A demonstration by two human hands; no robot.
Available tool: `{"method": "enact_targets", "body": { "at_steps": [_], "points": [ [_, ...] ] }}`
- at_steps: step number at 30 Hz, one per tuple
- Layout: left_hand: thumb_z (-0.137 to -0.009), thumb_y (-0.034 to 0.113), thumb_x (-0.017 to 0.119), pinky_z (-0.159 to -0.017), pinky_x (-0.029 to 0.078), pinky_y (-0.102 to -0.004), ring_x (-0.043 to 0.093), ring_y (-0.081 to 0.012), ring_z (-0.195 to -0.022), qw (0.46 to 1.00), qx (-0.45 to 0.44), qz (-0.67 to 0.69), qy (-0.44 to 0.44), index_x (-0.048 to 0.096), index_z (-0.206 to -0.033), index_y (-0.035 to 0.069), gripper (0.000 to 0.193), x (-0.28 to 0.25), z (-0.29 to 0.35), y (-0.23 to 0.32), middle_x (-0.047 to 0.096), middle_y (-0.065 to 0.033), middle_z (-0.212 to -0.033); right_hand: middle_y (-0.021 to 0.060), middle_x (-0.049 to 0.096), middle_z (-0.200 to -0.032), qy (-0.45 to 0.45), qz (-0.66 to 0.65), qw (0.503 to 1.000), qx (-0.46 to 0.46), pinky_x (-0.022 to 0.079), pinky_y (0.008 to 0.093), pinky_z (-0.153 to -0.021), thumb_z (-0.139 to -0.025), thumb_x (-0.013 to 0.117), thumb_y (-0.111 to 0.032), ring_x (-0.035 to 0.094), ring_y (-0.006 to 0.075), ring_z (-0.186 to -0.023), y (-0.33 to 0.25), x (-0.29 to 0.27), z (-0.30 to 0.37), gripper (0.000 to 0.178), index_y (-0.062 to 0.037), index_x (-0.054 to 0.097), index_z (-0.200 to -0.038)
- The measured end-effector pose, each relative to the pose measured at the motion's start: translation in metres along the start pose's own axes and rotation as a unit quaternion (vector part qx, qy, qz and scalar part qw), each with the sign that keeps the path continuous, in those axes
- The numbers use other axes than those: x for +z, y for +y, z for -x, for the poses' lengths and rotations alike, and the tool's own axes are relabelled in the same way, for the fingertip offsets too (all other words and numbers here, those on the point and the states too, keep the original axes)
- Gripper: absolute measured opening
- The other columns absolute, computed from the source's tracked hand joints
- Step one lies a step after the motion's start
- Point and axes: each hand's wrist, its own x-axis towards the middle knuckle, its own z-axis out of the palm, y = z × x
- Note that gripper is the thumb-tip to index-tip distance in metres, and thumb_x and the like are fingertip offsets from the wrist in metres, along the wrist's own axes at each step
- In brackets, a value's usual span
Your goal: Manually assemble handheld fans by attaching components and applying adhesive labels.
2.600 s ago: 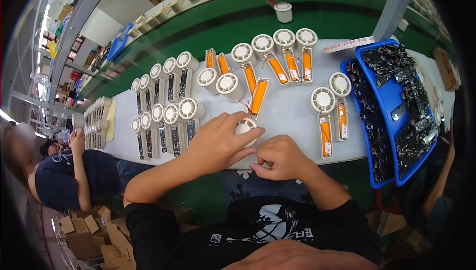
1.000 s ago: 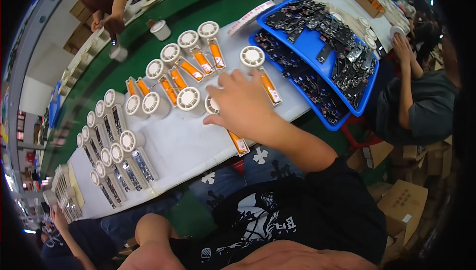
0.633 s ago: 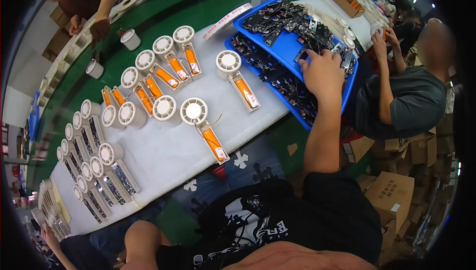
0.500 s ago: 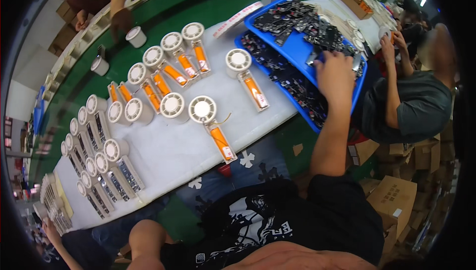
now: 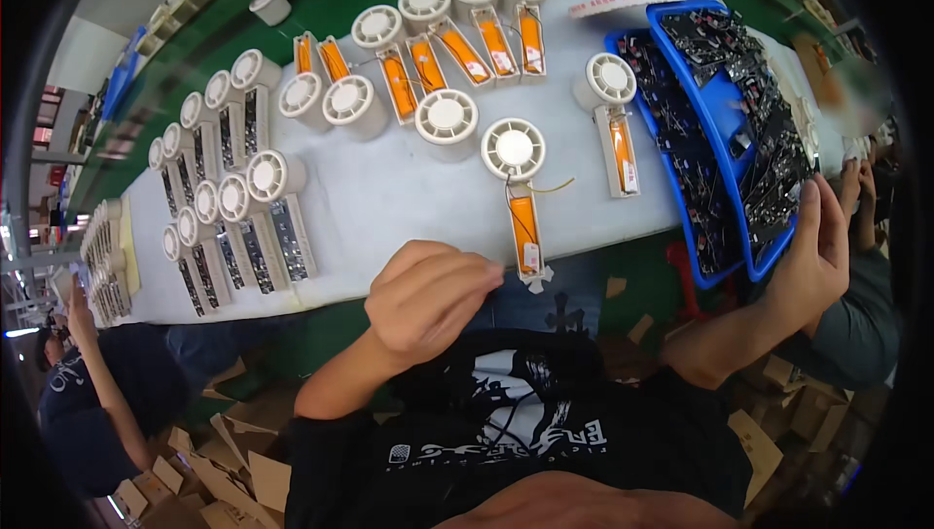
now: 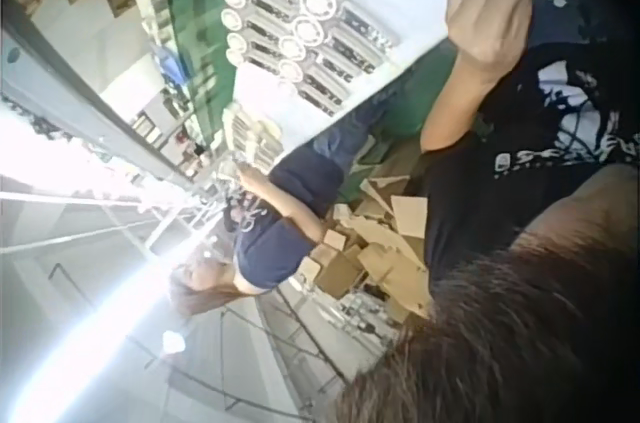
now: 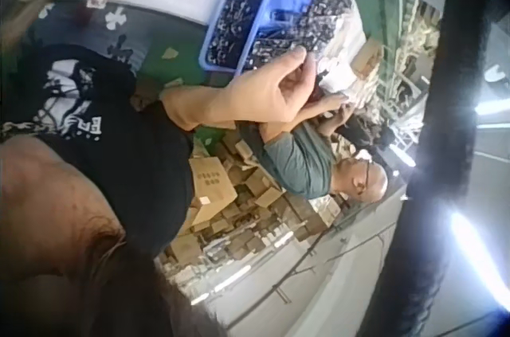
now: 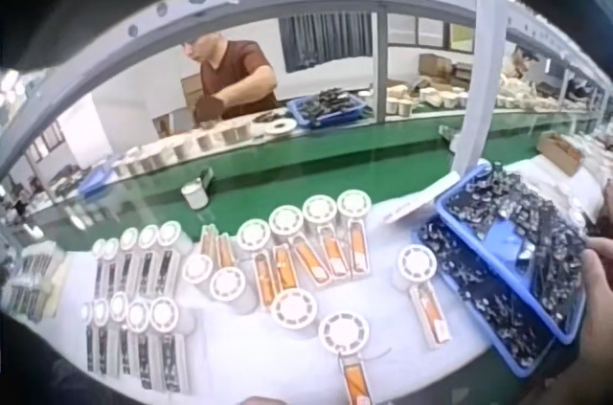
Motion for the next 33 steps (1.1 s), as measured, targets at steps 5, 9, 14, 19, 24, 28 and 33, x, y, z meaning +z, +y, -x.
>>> {"method": "enact_targets", "body": {
  "at_steps": [5, 9, 14, 19, 24, 28, 33],
  "points": [
    [-0.063, -0.002, 0.086, -0.065, 0.051, -0.0324, 0.063, -0.027, -0.081, 1.0, 0.002, 0.008, 0.002, 0.072, -0.105, 0.001, 0.045, 0.021, -0.005, -0.009, 0.069, -0.01, -0.092, 0.0071, 0.071, -0.099, -0.018, 0.011, 0.999, 0.029, 0.048, 0.0181, -0.071, -0.09, 0.072, -0.002, 0.064, 0.0088, -0.084, 0.005, 0.019, 0.005, 0.022, 0.0074, 0.071, -0.11],
    [-0.069, 0.0, 0.081, -0.068, 0.053, -0.0356, 0.063, -0.0271, -0.082, 0.998, -0.007, -0.027, 0.048, 0.071, -0.11, 0.002, 0.043, 0.023, -0.01, 0.004, 0.069, -0.0091, -0.096, 0.0072, 0.069, -0.088, -0.25, -0.271, 0.925, -0.088, 0.047, 0.0191, -0.067, -0.081, 0.081, -0.006, 0.062, 0.0084, -0.076, -0.04, 0.023, 0.053, 0.026, 0.0038, 0.073, -0.104],
    [-0.083, 0.004, 0.073, -0.069, 0.05, -0.035, 0.058, -0.0264, -0.077, 1.0, -0.028, -0.009, 0.005, 0.067, -0.118, 0.004, 0.035, 0.037, -0.006, 0.0, 0.065, -0.0083, -0.095, 0.0112, 0.068, -0.092, -0.643, -0.322, 0.689, 0.094, 0.048, 0.0291, -0.06, -0.074, 0.082, -0.009, 0.059, 0.0167, -0.065, -0.063, 0.05, 0.099, 0.03, 0.0045, 0.071, -0.098],
    [-0.098, 0.014, 0.061, -0.064, 0.044, -0.0291, 0.051, -0.0175, -0.07, 0.917, -0.35, 0.184, -0.049, 0.053, -0.129, 0.002, 0.034, 0.031, 0.011, -0.003, 0.055, -0.0068, -0.089, 0.0079, 0.067, -0.091, -0.374, -0.105, 0.901, -0.194, 0.046, 0.0303, -0.069, -0.071, 0.084, -0.006, 0.059, 0.0214, -0.082, -0.052, 0.106, 0.113, 0.028, -0.0024, 0.073, -0.097],
    [-0.109, 0.029, 0.04, -0.061, 0.04, -0.0271, 0.043, -0.0114, -0.066, 0.755, -0.474, 0.451, 0.033, 0.044, -0.135, 0.001, 0.039, 0.032, 0.02, -0.015, 0.05, -0.0038, -0.087, 0.0013, 0.064, -0.088, -0.39, -0.1, 0.897, -0.181, 0.043, 0.0355, -0.076, -0.072, 0.081, -0.005, 0.055, 0.0223, -0.086, -0.047, 0.127, 0.127, 0.033, -0.0093, 0.073, -0.104],
    [-0.109, 0.027, 0.038, -0.07, 0.043, -0.0249, 0.051, -0.0105, -0.077, 0.713, -0.495, 0.496, 0.026, 0.051, -0.133, 0.004, 0.037, 0.031, 0.023, -0.023, 0.055, -0.0033, -0.092, 0.0035, 0.067, -0.09, -0.407, -0.169, 0.88, -0.174, 0.045, 0.0316, -0.073, -0.075, 0.079, 0.001, 0.058, 0.0229, -0.088, -0.044, 0.125, 0.13, 0.027, -0.0059, 0.074, -0.1],
    [-0.109, 0.023, 0.041, -0.074, 0.046, -0.0261, 0.055, -0.0117, -0.082, 0.736, -0.476, 0.48, 0.034, 0.052, -0.132, 0.0, 0.035, 0.036, 0.019, -0.023, 0.058, -0.0045, -0.098, 0.0029, 0.069, -0.086, -0.411, -0.18, 0.872, -0.194, 0.046, 0.0306, -0.072, -0.073, 0.08, 0.002, 0.059, 0.0218, -0.081, -0.043, 0.123, 0.14, 0.026, -0.0037, 0.074, -0.098]
  ]
}}
